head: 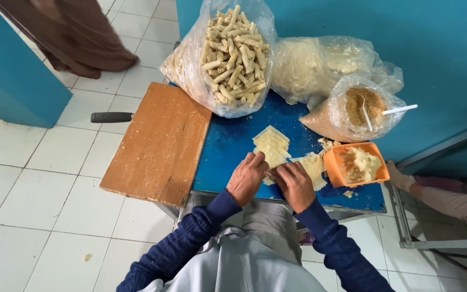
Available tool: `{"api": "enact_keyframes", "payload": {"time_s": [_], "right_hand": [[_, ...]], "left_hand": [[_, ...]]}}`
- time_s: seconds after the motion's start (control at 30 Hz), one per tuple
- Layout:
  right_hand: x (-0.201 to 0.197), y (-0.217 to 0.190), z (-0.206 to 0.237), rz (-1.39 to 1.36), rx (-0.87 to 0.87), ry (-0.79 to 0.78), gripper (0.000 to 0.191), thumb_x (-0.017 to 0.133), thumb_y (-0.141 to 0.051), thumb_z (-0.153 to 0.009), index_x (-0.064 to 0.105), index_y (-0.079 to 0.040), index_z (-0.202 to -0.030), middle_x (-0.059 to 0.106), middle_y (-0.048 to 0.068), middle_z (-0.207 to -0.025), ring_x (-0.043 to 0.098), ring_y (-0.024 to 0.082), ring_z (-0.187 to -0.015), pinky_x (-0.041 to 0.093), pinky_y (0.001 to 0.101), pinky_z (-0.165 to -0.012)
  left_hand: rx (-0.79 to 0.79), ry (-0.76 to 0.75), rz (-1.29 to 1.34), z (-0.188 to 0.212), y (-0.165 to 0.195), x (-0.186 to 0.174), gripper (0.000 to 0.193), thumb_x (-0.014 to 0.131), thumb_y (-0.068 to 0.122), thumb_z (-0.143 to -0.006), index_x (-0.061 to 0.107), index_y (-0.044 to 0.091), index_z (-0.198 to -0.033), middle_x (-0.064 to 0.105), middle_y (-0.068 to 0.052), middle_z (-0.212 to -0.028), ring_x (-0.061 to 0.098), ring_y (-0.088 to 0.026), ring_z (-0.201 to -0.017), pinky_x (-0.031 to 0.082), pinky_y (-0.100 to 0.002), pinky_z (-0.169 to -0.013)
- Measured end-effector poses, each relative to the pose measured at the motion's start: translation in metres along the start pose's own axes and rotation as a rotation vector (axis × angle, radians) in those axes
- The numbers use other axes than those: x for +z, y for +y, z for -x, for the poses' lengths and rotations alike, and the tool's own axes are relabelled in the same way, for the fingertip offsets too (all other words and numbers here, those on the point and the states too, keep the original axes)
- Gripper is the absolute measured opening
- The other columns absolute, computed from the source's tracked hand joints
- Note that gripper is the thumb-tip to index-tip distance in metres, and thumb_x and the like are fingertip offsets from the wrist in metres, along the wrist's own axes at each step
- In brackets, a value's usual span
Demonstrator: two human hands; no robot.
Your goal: The person sits at a small blue table and folds thin dough pieces by hand into diamond shapes, pressing each fold closed and arranging the finished pieces in a herringbone pattern on the table. They occasionally use a spoon to scoop brown sugar from a plastic bag and add filling from an orange container while working through the dough pieces one at a time.
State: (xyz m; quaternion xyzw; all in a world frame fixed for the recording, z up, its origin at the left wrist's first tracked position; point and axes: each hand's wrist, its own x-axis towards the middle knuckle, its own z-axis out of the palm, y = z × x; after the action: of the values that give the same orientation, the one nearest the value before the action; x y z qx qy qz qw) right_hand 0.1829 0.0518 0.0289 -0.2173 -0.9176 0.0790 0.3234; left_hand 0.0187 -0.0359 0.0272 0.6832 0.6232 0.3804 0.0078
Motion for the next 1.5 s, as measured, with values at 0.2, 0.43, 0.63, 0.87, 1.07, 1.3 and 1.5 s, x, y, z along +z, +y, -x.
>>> {"api": "enact_keyframes", "payload": {"time_s": [0.2, 0.43, 0.63, 0.87, 1.07, 1.3, 1.5], "right_hand": [[0.001, 0.001, 0.0, 0.1, -0.061, 0.0, 0.019, 0.075, -0.009, -0.083, 0.071, -0.006, -0.101, 0.064, 0.009, -0.098, 0.06, 0.03, -0.095, 0.049, 0.0423, -0.082], [0.0, -0.001, 0.01, 0.272, -0.089, -0.007, 0.028, 0.066, -0.005, -0.084, 0.069, -0.005, -0.112, 0.065, 0.006, -0.111, 0.06, 0.028, -0.11, 0.048, 0.0424, -0.092], [0.001, -0.004, 0.011, 0.366, -0.077, -0.026, 0.041, 0.062, -0.009, -0.086, 0.07, -0.014, -0.125, 0.062, 0.003, -0.122, 0.056, 0.026, -0.115, 0.045, 0.0434, -0.094], [0.002, 0.012, -0.016, 0.28, 0.031, -0.112, 0.067, 0.06, 0.007, -0.081, 0.065, -0.022, -0.141, 0.059, 0.005, -0.127, 0.051, 0.031, -0.109, 0.045, 0.0427, -0.09], [-0.007, 0.009, -0.032, -0.059, 0.063, -0.133, 0.06, 0.069, 0.0, -0.084, 0.062, -0.018, -0.14, 0.068, 0.003, -0.109, 0.057, 0.029, -0.103, 0.046, 0.0412, -0.09], [-0.005, 0.001, -0.042, 0.027, -0.045, -0.076, 0.048, 0.072, -0.01, -0.089, 0.063, -0.017, -0.136, 0.072, 0.0, -0.095, 0.067, 0.022, -0.091, 0.047, 0.0415, -0.083], [-0.021, 0.032, -0.082, -0.446, 0.439, -0.156, 0.044, 0.07, -0.018, -0.096, 0.058, -0.012, -0.138, 0.069, 0.003, -0.086, 0.062, 0.01, -0.071, 0.053, 0.0266, -0.066]], "left_hand": [[0.028, 0.082, 0.005, 0.002, 0.004, -0.003, 0.017, 0.068, 0.009, -0.085, 0.065, 0.006, -0.102, 0.055, -0.008, -0.107, 0.053, -0.029, -0.106, 0.046, -0.041, -0.084], [-0.005, 0.082, -0.12, -0.001, 0.006, -0.003, 0.018, 0.07, 0.01, -0.083, 0.063, 0.006, -0.1, 0.055, -0.009, -0.109, 0.053, -0.029, -0.114, 0.046, -0.041, -0.085], [-0.058, 0.073, -0.018, 0.013, 0.008, -0.004, 0.036, 0.07, 0.009, -0.083, 0.06, 0.0, -0.117, 0.055, -0.013, -0.112, 0.054, -0.031, -0.107, 0.047, -0.041, -0.088], [0.045, 0.05, -0.179, 0.029, 0.012, -0.012, 0.042, 0.062, 0.008, -0.084, 0.062, 0.005, -0.126, 0.058, -0.008, -0.115, 0.057, -0.025, -0.113, 0.046, -0.037, -0.094], [0.067, 0.038, -0.269, 0.032, 0.015, -0.011, 0.037, 0.064, 0.017, -0.092, 0.063, 0.009, -0.129, 0.057, -0.007, -0.112, 0.056, -0.023, -0.115, 0.043, -0.04, -0.098], [0.049, 0.011, -0.219, 0.033, 0.014, -0.008, 0.037, 0.065, 0.026, -0.094, 0.062, 0.01, -0.128, 0.058, -0.007, -0.113, 0.055, -0.024, -0.117, 0.041, -0.043, -0.1], [0.069, 0.03, -0.206, 0.031, 0.015, -0.011, 0.042, 0.067, 0.025, -0.091, 0.062, 0.009, -0.129, 0.058, -0.007, -0.114, 0.055, -0.024, -0.117, 0.041, -0.043, -0.102]]}}
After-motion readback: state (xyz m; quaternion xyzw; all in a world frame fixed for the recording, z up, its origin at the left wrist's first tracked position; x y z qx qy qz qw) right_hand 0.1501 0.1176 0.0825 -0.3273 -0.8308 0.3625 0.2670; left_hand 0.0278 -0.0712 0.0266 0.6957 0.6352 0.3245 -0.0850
